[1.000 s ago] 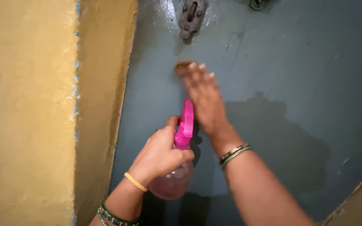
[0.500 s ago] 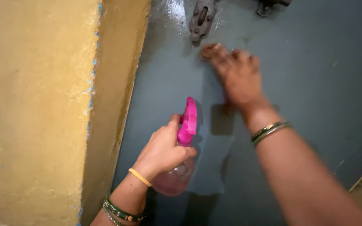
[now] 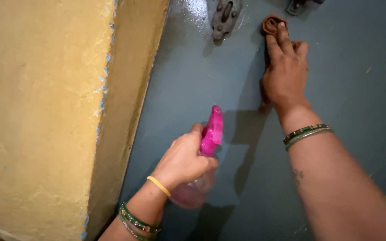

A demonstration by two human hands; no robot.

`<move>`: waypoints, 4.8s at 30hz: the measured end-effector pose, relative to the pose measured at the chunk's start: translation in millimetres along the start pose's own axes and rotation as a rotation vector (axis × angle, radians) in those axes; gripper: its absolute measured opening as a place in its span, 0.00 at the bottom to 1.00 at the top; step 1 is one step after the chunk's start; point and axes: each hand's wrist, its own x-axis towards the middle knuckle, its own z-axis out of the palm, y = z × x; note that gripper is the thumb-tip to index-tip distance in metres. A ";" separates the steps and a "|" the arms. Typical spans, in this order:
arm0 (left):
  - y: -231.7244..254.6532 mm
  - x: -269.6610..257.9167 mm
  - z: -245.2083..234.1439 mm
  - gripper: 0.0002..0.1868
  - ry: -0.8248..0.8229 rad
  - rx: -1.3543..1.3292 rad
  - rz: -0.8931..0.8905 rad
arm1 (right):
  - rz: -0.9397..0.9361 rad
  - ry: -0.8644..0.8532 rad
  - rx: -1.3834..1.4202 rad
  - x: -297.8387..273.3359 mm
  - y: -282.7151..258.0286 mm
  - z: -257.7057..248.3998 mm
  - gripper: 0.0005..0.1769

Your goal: The person sprays a cleaning solution from a pink spray bottle onto a gray wall and wipes the surface with a brown cloth. The person repeatedly sprays and wipes the same wall area throughout the clip.

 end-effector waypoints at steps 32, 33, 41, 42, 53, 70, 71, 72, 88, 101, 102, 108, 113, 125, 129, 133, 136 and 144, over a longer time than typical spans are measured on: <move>-9.4 -20.3 -27.3 0.37 -0.076 -0.058 -0.007 | -0.259 -0.108 0.159 -71.4 -130.4 18.0 0.34; -10.7 -21.4 -28.7 0.37 -0.082 -0.055 -0.013 | -0.228 -0.167 0.134 -65.5 -134.2 20.2 0.37; -15.1 -23.4 -45.1 0.35 -0.037 -0.179 -0.060 | -0.117 -0.005 0.146 22.9 -146.5 54.4 0.41; -15.9 -23.6 -46.6 0.35 -0.039 -0.217 -0.042 | -0.106 -0.018 0.174 29.4 -148.9 57.8 0.42; -18.6 -26.0 -36.9 0.38 -0.097 -0.167 -0.073 | -0.503 -0.249 0.140 -18.7 -169.1 64.3 0.33; -27.2 -24.8 -16.2 0.37 -0.151 -0.158 -0.114 | -0.411 -0.171 -0.075 -5.2 -29.9 1.6 0.49; -27.1 -24.2 -14.5 0.37 -0.158 -0.161 -0.109 | -0.332 -0.158 -0.003 9.1 -10.0 -10.4 0.48; -27.3 -22.7 -12.8 0.37 -0.166 -0.165 -0.104 | -0.286 -0.098 0.037 17.5 5.8 -21.6 0.47; -46.6 -12.5 1.3 0.39 -0.188 -0.185 -0.175 | -0.096 0.194 0.024 2.0 29.8 9.1 0.34; -31.1 -24.6 -8.3 0.35 -0.127 -0.143 -0.126 | -0.436 -0.194 0.062 -131.1 -115.7 9.1 0.28; -30.6 -25.5 -9.6 0.35 -0.119 -0.139 -0.110 | -0.488 -0.199 0.080 -132.9 -117.3 7.3 0.27; -32.9 -25.1 -12.1 0.33 -0.117 -0.153 -0.087 | -0.473 -0.147 0.018 -77.3 -63.4 17.0 0.38; -33.7 -23.1 -10.2 0.34 -0.127 -0.204 -0.098 | -0.272 -0.081 0.024 17.2 -1.5 8.0 0.45; -39.3 -18.2 -7.5 0.35 -0.144 -0.218 -0.106 | -0.084 -0.088 -0.018 34.2 -51.3 19.7 0.39; -36.9 -20.0 -10.3 0.32 -0.098 -0.177 -0.072 | 0.043 -0.341 -0.033 6.4 -105.7 17.9 0.62; -32.9 -23.2 -16.7 0.32 -0.103 -0.149 -0.085 | -0.227 -0.177 -0.187 -10.1 -138.4 7.8 0.58; -32.0 -24.7 -18.6 0.33 -0.092 -0.143 -0.098 | -0.191 -0.428 -0.079 -2.5 -139.9 4.1 0.75; -35.8 -20.8 -20.5 0.32 -0.105 -0.187 -0.103 | -0.172 -0.239 0.131 26.3 -137.6 22.0 0.62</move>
